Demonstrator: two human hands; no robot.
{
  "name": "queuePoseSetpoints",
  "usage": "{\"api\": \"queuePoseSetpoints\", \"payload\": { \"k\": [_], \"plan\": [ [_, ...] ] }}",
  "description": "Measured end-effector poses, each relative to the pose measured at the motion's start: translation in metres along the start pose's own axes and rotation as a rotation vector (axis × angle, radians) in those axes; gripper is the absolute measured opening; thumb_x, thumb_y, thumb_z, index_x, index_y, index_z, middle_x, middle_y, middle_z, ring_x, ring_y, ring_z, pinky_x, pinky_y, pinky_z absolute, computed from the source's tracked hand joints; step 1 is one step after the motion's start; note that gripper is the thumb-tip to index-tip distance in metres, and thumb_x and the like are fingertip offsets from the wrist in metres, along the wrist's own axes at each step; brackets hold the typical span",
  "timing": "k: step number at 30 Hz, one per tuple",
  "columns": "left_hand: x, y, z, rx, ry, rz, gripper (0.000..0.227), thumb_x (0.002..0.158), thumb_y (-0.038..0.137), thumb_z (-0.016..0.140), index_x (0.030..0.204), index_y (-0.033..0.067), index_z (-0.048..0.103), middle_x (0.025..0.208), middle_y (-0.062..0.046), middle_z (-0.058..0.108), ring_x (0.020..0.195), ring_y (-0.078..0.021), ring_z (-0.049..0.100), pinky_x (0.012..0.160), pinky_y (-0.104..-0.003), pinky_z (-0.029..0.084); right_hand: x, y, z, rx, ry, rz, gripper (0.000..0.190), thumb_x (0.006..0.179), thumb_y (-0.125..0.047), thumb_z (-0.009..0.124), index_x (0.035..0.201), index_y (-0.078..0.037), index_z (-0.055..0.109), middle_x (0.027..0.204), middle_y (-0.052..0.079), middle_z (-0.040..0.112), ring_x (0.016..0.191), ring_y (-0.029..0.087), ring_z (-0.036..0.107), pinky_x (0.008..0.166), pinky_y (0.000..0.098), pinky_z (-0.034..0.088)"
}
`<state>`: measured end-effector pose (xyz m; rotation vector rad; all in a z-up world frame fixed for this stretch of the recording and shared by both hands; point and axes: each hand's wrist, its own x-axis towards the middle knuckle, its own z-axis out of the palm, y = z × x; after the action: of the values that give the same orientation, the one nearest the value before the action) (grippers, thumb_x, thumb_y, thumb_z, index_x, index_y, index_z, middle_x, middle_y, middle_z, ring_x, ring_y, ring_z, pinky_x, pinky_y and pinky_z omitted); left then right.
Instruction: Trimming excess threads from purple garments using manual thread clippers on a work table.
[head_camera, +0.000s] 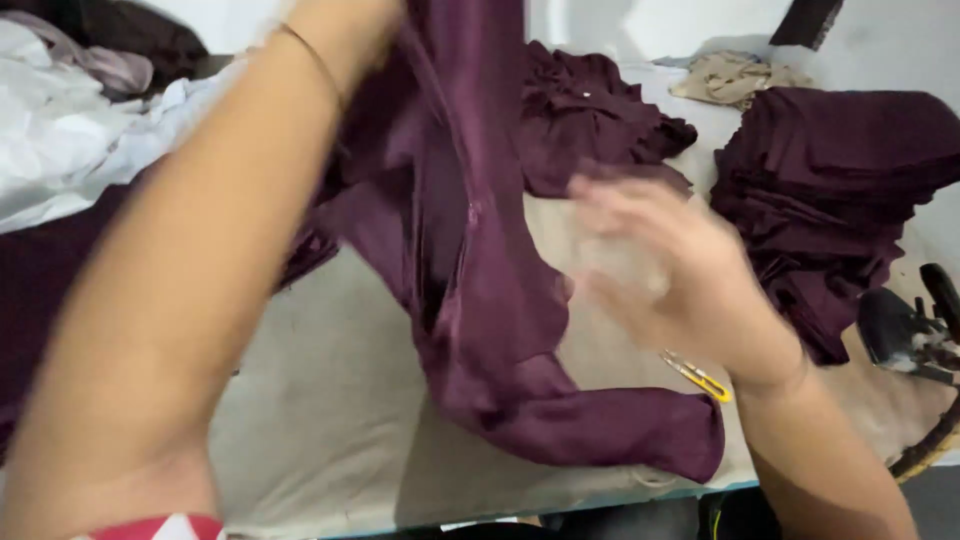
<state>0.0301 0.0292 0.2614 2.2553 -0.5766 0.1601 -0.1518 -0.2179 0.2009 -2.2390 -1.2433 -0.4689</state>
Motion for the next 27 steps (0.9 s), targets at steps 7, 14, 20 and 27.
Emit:
{"api": "queuePoseSetpoints", "payload": {
  "k": [7, 14, 20, 27],
  "plan": [
    [-0.063, 0.027, 0.084, -0.321, -0.091, 0.322, 0.044, 0.095, -0.003, 0.054, 0.136, 0.008, 0.043, 0.13, -0.014, 0.07, 0.106, -0.019, 0.074, 0.101, -0.03, 0.049, 0.055, 0.079, 0.001, 0.257, 0.153, 0.014, 0.071, 0.093, 0.003, 0.076, 0.15, 0.003, 0.036, 0.139, 0.02, 0.058, 0.131, 0.032, 0.062, 0.117, 0.0408, 0.051],
    [-0.158, -0.05, 0.138, -0.724, 0.32, 0.237, 0.064, 0.098, 0.025, 0.068, 0.147, 0.0119, 0.029, 0.131, -0.012, 0.055, 0.128, -0.0254, 0.06, 0.113, -0.038, 0.049, 0.052, 0.099, 0.014, -0.048, 0.333, 0.177, 0.026, 0.081, 0.005, 0.054, 0.092, -0.007, 0.074, 0.078, -0.001, 0.065, 0.072, 0.011, 0.053, 0.063, 0.0285, 0.04],
    [-0.186, -0.159, 0.16, -0.229, 0.101, -0.424, 0.021, 0.092, 0.036, 0.072, 0.083, 0.0167, 0.073, 0.067, 0.008, 0.056, 0.065, -0.0083, 0.047, 0.062, -0.029, 0.041, 0.045, 0.122, -0.033, 0.077, 0.545, 0.343, 0.031, 0.11, -0.011, 0.087, 0.09, -0.011, 0.062, 0.084, -0.007, 0.053, 0.079, 0.006, 0.047, 0.065, 0.0236, 0.039],
    [-0.16, -0.119, -0.074, 0.374, 0.605, 0.202, 0.038, 0.083, -0.005, 0.063, 0.118, 0.0036, 0.077, 0.108, -0.01, 0.077, 0.101, -0.0271, 0.069, 0.09, -0.038, 0.051, 0.012, 0.1, -0.144, 0.041, 0.042, 0.717, 0.032, 0.093, -0.013, 0.077, 0.124, -0.006, 0.071, 0.101, 0.008, 0.067, 0.084, 0.017, 0.059, 0.073, 0.0311, 0.048]
  ]
}}
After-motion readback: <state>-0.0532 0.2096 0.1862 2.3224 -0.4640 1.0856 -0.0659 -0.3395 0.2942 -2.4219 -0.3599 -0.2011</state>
